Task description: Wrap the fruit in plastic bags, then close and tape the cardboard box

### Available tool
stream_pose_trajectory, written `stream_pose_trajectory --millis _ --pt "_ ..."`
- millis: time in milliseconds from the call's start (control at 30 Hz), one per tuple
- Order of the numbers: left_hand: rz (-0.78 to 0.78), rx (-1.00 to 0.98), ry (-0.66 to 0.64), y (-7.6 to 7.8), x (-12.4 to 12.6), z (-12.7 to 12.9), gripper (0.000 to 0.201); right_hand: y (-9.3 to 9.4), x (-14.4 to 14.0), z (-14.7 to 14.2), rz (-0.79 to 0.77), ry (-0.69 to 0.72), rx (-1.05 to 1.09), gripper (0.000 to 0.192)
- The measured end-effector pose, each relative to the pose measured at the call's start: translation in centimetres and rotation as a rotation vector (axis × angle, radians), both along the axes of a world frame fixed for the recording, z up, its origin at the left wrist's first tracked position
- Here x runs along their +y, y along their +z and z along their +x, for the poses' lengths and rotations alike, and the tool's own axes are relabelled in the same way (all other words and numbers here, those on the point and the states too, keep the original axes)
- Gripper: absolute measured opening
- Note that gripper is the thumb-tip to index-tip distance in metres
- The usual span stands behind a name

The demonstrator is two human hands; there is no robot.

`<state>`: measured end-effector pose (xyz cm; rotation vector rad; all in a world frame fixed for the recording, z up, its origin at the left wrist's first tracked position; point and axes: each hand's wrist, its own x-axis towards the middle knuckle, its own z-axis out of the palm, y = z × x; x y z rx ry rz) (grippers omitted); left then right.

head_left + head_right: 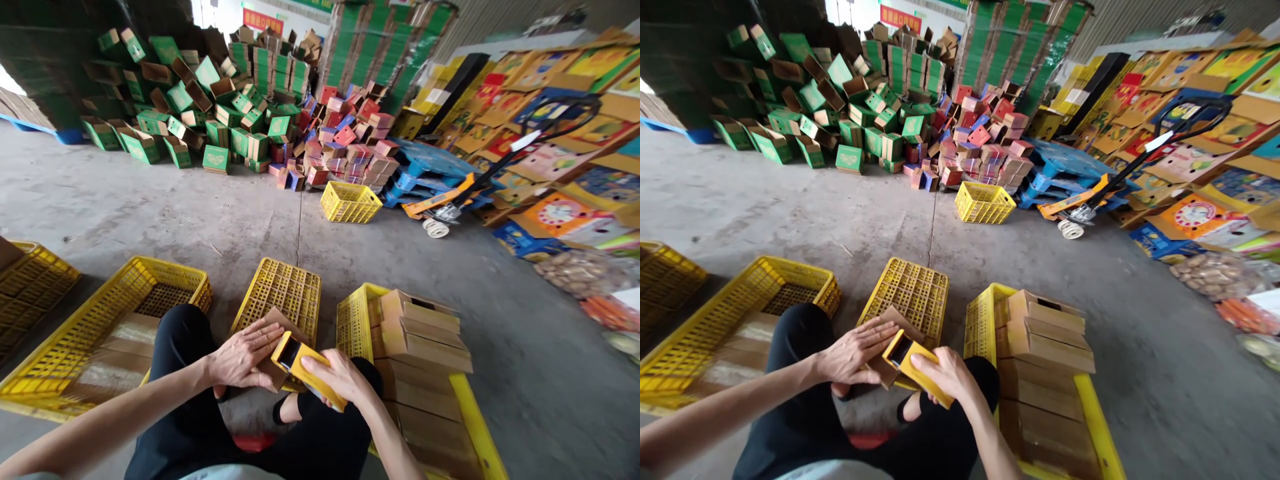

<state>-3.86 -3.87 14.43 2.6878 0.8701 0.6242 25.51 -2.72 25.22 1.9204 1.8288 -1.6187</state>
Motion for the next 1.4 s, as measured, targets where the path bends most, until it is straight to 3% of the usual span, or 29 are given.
stream_pose_trajectory --millis 133,633,867,1167,1300,1400 --pt "-0.012 0.021 -0.041 0.3 -0.2 1.2 0.106 0.1 -0.6 0.1 0.014 0.033 0.040 0.052" --pt "-0.014 0.040 -0.069 -0.3 -0.1 1.0 0.103 -0.2 -2.3 0.9 -0.002 -0.022 0.097 0.049" --pt "0.080 -0.012 -0.020 -0.8 1.1 0.2 0.112 -0.4 -2.8 3.8 0.028 -0.066 0.019 0.053" --pt "0.057 0.125 -0.073 0.3 -0.5 0.6 0.101 -1.5 -3.4 4.6 0.036 -0.057 0.032 0.054" --pt "0.015 0.144 -0.132 0.7 -1.1 2.1 0.104 -0.9 -3.2 5.4 0.051 -0.076 0.003 0.054" --pt "-0.010 0.118 -0.141 0.7 -1.1 2.5 0.108 0.6 -3.2 5.5 0.048 -0.058 0.005 0.056"
